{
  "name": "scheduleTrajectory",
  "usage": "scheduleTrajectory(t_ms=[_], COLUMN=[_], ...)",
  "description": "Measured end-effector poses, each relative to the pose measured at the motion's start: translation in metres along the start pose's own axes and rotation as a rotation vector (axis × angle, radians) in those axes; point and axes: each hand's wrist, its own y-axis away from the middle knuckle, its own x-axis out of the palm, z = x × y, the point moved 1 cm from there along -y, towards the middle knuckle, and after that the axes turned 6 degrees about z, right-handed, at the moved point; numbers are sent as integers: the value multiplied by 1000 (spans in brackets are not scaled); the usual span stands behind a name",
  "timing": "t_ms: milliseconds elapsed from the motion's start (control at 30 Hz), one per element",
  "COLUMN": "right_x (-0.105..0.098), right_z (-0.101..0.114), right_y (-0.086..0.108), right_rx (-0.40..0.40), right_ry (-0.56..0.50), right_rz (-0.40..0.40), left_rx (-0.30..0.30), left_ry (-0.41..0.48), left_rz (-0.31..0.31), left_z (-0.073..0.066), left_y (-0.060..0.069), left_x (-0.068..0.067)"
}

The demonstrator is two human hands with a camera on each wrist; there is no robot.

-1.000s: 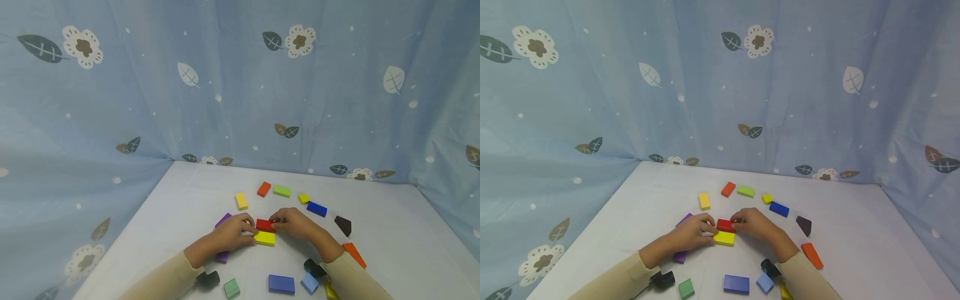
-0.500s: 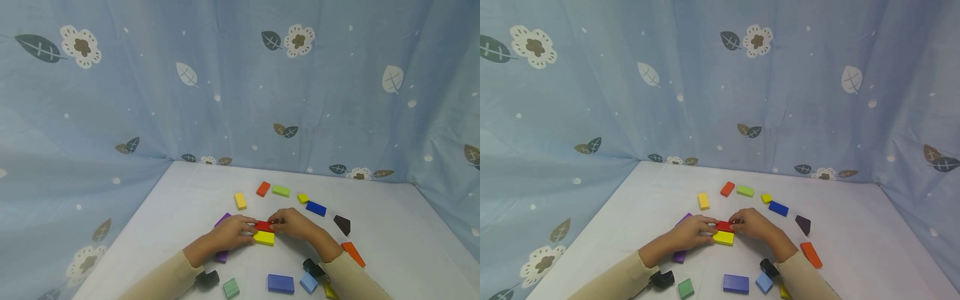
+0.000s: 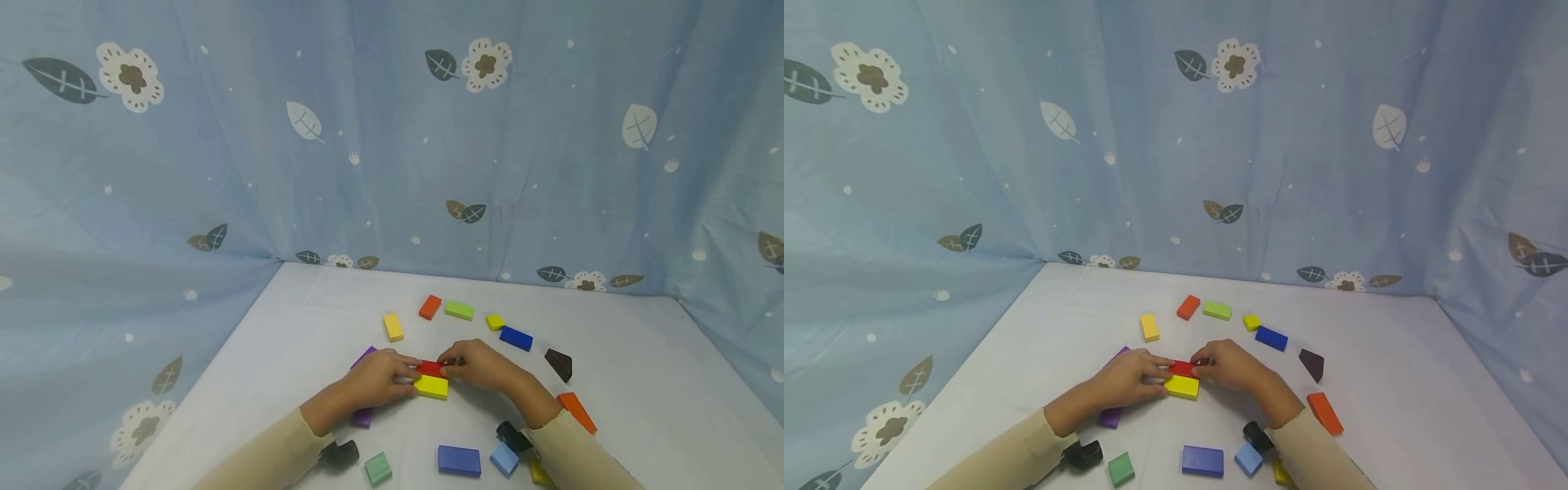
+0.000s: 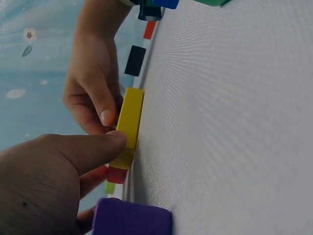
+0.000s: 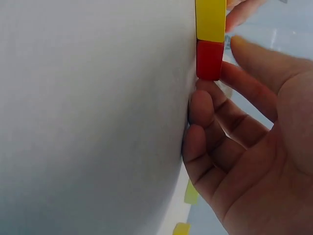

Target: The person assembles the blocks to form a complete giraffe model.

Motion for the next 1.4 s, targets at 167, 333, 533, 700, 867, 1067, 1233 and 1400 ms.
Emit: scheduleTrajectory(t_ms=[167,333,533,700,867,1067,1233,1400], right_x=[0,2,2,2,3,-3,-20,-41], right_z=[1,0,-1,-1,0,-2,-11,-32], right_y=[1,0,-2,-2,0,10,35,71], right_rx=[12,0,-16,-29,-22,-24,16,7], right_ry=[22,54,62,67,64,83,102,116], right_rz=[18,28,26,25,25,30,-16,-51], left_rx=[-14,-70,-145,-118,-85,-66,-76,-70], left_ry=[-9,25,31,40,49,37,20,21], left_rz=[0,10,46,49,21,-5,-6,-9], left_z=[-1,0,1,3,3,2,3,3], left_y=[0,-4,-10,-8,-6,-6,-6,-5], left_x=[-2,0,2,2,5,8,9,8])
